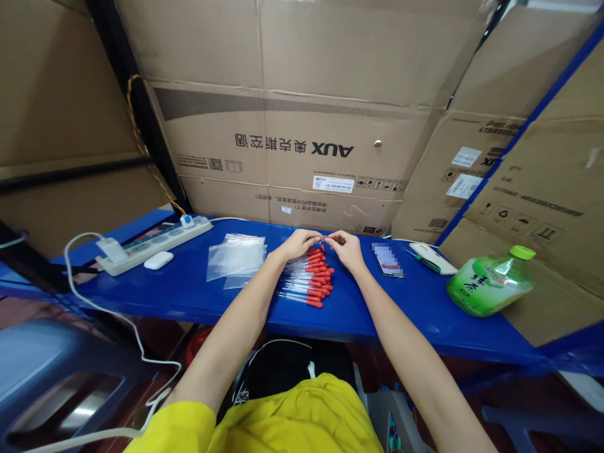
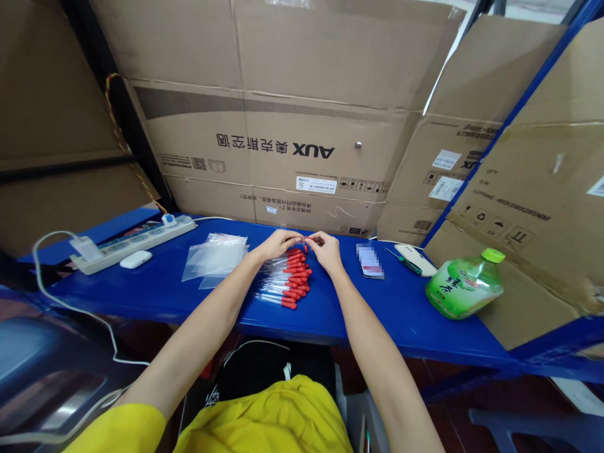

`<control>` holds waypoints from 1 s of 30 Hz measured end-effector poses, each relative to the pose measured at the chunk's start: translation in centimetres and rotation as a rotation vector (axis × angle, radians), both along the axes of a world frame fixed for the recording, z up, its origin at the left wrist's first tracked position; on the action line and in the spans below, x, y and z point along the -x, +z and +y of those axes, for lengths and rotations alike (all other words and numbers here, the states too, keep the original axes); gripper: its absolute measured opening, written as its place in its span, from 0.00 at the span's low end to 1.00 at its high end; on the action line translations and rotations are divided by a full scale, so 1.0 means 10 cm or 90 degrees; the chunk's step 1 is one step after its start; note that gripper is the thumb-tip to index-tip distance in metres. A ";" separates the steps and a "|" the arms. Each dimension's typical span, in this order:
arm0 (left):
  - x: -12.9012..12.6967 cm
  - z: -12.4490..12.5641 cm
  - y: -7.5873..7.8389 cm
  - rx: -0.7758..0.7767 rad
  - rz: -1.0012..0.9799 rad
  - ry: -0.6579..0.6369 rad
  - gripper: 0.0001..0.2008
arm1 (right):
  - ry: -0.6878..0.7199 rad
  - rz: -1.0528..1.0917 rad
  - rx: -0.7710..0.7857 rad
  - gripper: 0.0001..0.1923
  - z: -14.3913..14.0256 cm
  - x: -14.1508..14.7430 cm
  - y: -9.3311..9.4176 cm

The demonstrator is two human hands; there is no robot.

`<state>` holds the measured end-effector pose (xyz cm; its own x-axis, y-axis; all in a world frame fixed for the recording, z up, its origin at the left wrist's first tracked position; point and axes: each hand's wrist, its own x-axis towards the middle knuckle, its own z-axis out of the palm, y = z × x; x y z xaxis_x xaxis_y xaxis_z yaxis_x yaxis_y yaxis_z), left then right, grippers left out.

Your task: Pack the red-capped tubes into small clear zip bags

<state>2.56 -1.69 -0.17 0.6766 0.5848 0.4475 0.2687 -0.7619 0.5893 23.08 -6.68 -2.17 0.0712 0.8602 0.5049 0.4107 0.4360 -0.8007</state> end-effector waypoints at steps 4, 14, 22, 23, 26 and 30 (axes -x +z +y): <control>-0.01 0.04 -0.02 -0.020 -0.001 -0.016 0.17 | 0.007 -0.016 -0.014 0.23 0.00 -0.02 -0.01; -0.02 0.03 0.00 -0.092 0.098 0.018 0.16 | -0.011 -0.161 -0.054 0.14 -0.03 -0.04 0.02; -0.04 0.01 -0.02 -0.131 0.106 0.051 0.16 | -0.016 -0.155 -0.040 0.13 -0.03 -0.04 0.03; -0.04 0.01 -0.02 -0.138 0.093 0.060 0.16 | -0.014 -0.139 -0.042 0.14 -0.03 -0.04 0.03; -0.04 0.01 0.00 -0.165 0.057 0.089 0.19 | -0.003 -0.080 -0.033 0.17 -0.01 -0.05 0.03; -0.01 -0.02 0.04 -0.175 0.047 0.116 0.19 | 0.044 0.017 0.023 0.21 0.02 -0.06 0.02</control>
<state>2.61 -1.89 0.20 0.6083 0.5638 0.5587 0.4497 -0.8248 0.3427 23.67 -6.51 -1.94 0.0246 0.8813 0.4719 0.3592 0.4327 -0.8269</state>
